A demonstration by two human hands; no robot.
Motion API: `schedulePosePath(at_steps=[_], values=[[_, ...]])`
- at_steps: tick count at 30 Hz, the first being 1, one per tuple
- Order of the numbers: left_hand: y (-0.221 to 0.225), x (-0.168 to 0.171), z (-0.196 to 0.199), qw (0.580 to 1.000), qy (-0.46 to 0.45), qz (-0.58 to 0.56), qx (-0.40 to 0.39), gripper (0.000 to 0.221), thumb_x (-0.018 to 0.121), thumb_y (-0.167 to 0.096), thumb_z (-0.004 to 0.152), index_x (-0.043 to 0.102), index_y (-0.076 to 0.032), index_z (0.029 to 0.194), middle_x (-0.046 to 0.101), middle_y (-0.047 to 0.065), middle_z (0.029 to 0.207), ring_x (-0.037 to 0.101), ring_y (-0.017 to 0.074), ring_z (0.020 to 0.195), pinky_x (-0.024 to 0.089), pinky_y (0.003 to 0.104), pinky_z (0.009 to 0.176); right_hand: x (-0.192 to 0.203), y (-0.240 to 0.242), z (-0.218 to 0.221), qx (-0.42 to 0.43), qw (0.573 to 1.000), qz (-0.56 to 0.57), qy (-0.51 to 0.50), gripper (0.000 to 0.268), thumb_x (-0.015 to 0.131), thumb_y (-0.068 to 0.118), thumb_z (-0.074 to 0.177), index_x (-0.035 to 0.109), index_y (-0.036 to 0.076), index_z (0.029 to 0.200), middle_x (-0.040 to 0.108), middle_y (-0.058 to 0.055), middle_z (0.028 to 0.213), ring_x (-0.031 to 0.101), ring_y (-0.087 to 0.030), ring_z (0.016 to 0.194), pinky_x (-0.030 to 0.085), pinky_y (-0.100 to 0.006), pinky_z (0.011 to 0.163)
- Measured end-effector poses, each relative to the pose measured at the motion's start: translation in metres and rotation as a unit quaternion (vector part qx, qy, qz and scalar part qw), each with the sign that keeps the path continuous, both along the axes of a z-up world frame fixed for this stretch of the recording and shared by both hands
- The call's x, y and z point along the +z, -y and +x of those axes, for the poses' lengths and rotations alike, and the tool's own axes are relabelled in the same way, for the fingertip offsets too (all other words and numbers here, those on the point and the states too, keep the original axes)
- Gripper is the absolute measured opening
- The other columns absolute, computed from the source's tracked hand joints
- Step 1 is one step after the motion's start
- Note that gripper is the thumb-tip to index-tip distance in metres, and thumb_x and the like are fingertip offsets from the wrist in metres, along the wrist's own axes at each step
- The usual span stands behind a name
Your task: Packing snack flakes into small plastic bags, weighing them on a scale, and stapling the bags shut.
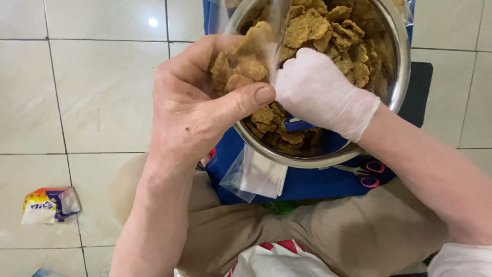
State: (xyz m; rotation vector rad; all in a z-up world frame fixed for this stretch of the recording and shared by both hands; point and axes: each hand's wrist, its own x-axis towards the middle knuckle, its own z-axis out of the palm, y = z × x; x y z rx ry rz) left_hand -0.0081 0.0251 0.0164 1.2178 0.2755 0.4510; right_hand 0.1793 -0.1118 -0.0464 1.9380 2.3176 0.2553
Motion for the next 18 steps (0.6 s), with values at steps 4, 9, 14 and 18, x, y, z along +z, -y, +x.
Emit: schedulePosePath(at_steps=[4, 9, 14, 18], values=[[0.0, 0.002, 0.001, 1.0, 0.004, -0.003, -0.002, 0.04, 0.083, 0.002, 0.09, 0.065, 0.0, 0.126, 0.072, 0.004, 0.105, 0.065, 0.0097, 0.091, 0.056, 0.021, 0.089, -0.005, -0.005, -0.006, -0.034, 0.996, 0.044, -0.074, 0.012, 0.066, 0.018, 0.084, 0.062, 0.007, 0.088, 0.064, -0.012, 0.077, 0.055, -0.029, 0.06, 0.046, -0.038, 0.064], [-0.001, 0.002, 0.0, 1.0, 0.014, -0.01, -0.007, 0.039, 0.083, 0.001, 0.09, 0.066, 0.0, 0.125, 0.071, 0.004, 0.105, 0.065, 0.0102, 0.093, 0.057, 0.022, 0.091, 0.002, -0.018, -0.016, -0.138, 0.939, 0.02, -0.316, 0.017, 0.062, 0.016, 0.091, 0.066, 0.001, 0.096, 0.069, -0.018, 0.081, 0.063, -0.038, 0.062, 0.05, -0.044, 0.054], [-0.004, -0.002, -0.004, 0.999, 0.041, 0.03, 0.0, 0.039, 0.083, -0.002, 0.091, 0.065, -0.001, 0.126, 0.073, 0.008, 0.11, 0.069, 0.0133, 0.097, 0.06, 0.025, 0.095, 0.011, -0.017, -0.023, -0.155, 0.943, 0.012, -0.296, 0.02, 0.06, 0.02, 0.094, 0.07, 0.003, 0.097, 0.072, -0.016, 0.087, 0.065, -0.038, 0.067, 0.049, -0.044, 0.057], [-0.003, -0.006, -0.006, 0.999, 0.045, 0.018, 0.009, 0.043, 0.084, -0.004, 0.089, 0.064, -0.001, 0.127, 0.073, 0.009, 0.11, 0.069, 0.0136, 0.097, 0.061, 0.024, 0.093, -0.013, -0.009, -0.014, -0.135, 0.972, 0.02, -0.189, 0.015, 0.066, 0.021, 0.085, 0.066, 0.008, 0.078, 0.067, -0.014, 0.073, 0.059, -0.038, 0.056, 0.047, -0.044, 0.054]])
